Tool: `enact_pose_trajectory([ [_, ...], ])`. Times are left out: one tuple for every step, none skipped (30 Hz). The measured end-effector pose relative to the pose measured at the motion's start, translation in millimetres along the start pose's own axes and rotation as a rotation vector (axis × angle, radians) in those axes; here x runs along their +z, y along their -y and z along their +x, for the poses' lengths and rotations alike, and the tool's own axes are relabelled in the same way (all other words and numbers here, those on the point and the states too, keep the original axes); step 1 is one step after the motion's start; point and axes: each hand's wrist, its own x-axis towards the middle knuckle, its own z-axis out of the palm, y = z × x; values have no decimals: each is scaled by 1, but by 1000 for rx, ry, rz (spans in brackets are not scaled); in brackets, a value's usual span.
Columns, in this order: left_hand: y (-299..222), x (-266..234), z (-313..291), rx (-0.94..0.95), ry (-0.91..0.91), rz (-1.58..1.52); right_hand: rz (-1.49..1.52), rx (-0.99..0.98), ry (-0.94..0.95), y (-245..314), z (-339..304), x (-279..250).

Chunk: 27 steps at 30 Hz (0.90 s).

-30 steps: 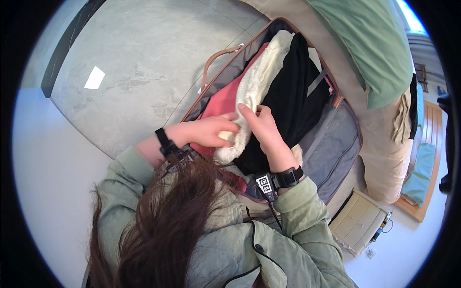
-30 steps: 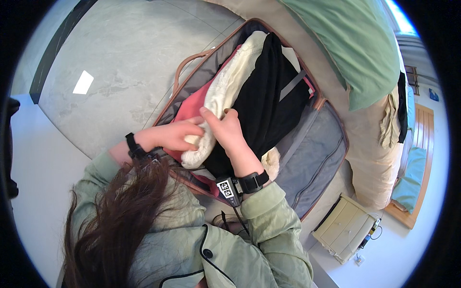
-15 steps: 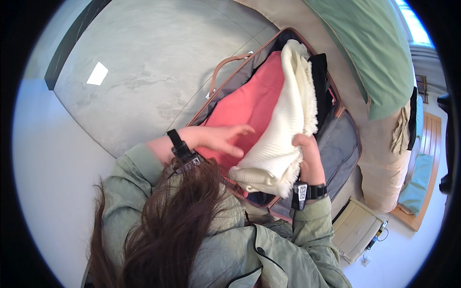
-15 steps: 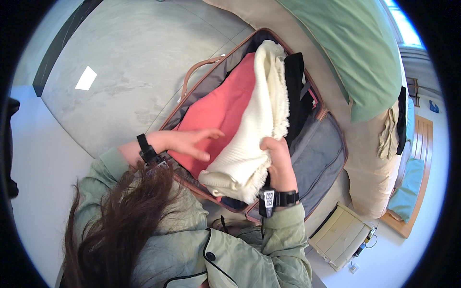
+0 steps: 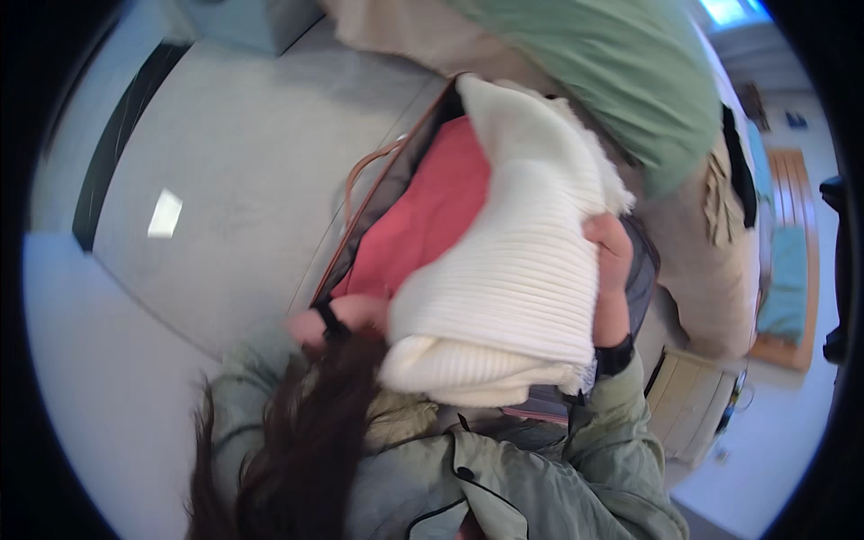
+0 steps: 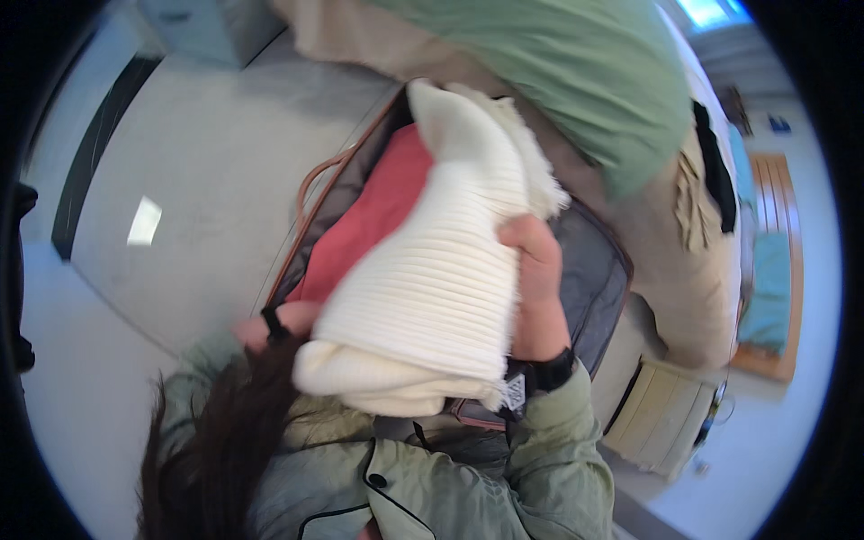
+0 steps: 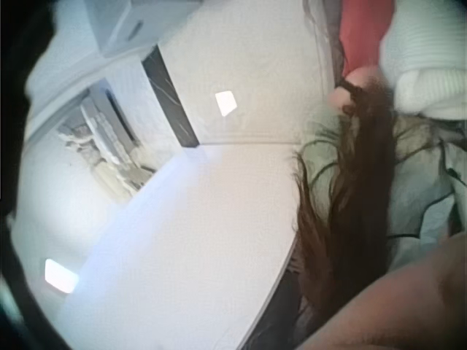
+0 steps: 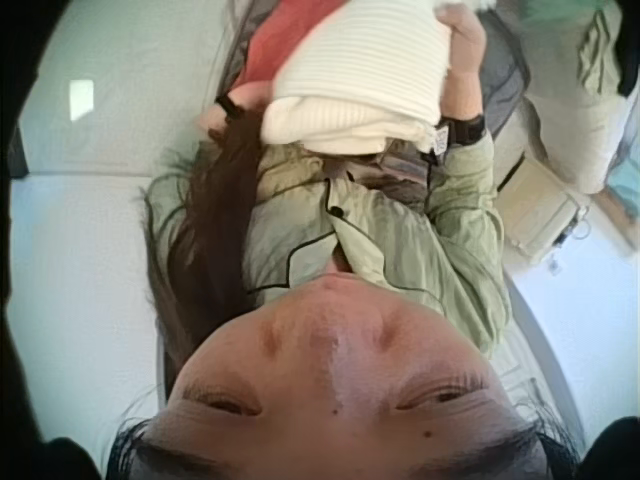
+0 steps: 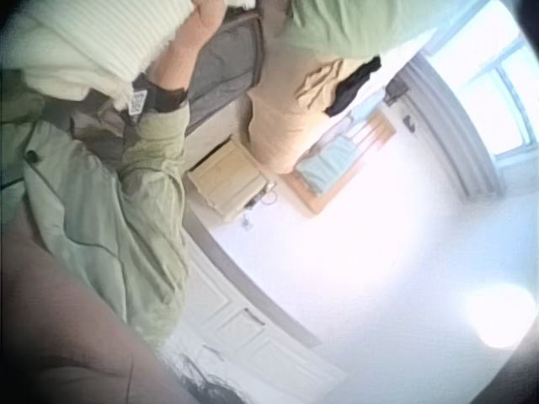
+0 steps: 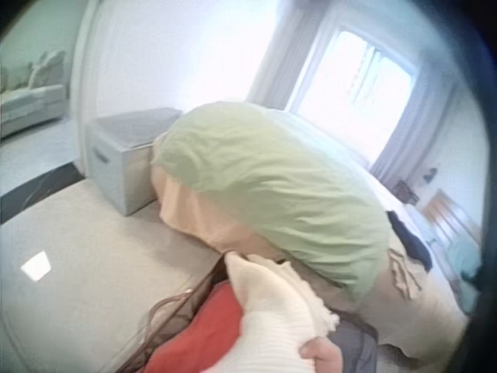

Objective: The person folds a white sweater and places it into an open suitcase on a bed. They then add a black garment and a beige puffer jacket, arranging the items inside the suitcase.

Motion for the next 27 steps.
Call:
enact_pose_trajectory([
  [-2,-2,-14,-35,-45,5,-1,-30,-19,7,1,0],
  [-6,-3,-31,-70,-104,7,191,-52,220,16,-1,-2],
  [-11,-3,-53,-103,-199,1,248,-94,301,28,-5,-4],
  [-16,-2,-75,-138,-296,-2,307,-130,384,41,-10,-6],
  [-23,0,-96,-164,-401,-3,264,-173,313,55,-19,-9],
  [-33,4,-117,-177,-516,0,311,-258,346,66,-27,-11],
  [-44,7,-134,-177,-627,4,313,-362,324,76,-34,-14],
  [-59,11,-149,-167,-735,13,297,-510,353,87,-46,-17],
  [-75,14,-160,-147,-833,23,392,-438,399,98,-57,-18],
  [-94,16,-168,-126,-915,43,486,-350,445,110,-69,-18],
  [-113,19,-175,-103,-983,63,427,-405,451,117,-81,-13],
  [-132,24,-179,-86,-1039,80,347,-456,354,122,-98,-6],
  [-151,29,-181,-63,-1082,93,304,-442,319,128,-118,3],
  [-170,37,-182,-53,-1109,97,172,-472,236,136,-140,10],
  [-189,44,-179,-52,-1127,113,139,-426,202,143,-158,19],
  [-206,52,-173,-64,-1120,125,126,-396,187,150,-174,26],
  [-225,61,-165,-73,-1083,126,125,-377,192,159,-194,29],
  [-245,75,-160,-247,-1096,105,123,-343,97,166,-217,31],
  [-265,84,-150,-391,-1044,49,126,-326,33,175,-235,31],
  [-285,97,-139,-357,-972,6,140,-324,-6,185,-252,28],
  [-306,113,-133,-327,-900,-31,156,-292,-42,195,-273,21],
  [-330,126,-127,-411,-881,-31,143,-304,-90,205,-296,14],
  [-352,136,-117,-444,-849,-36,128,-329,-115,216,-318,7],
  [-376,149,-112,-433,-834,-12,191,-380,-115,228,-343,0],
  [-397,164,-106,-401,-832,-49,263,-419,-110,238,-372,-6],
  [-417,179,-102,-360,-804,-109,237,-436,-245,248,-405,-11],
  [-436,193,-96,-343,-797,-166,211,-426,-386,258,-440,-15],
])
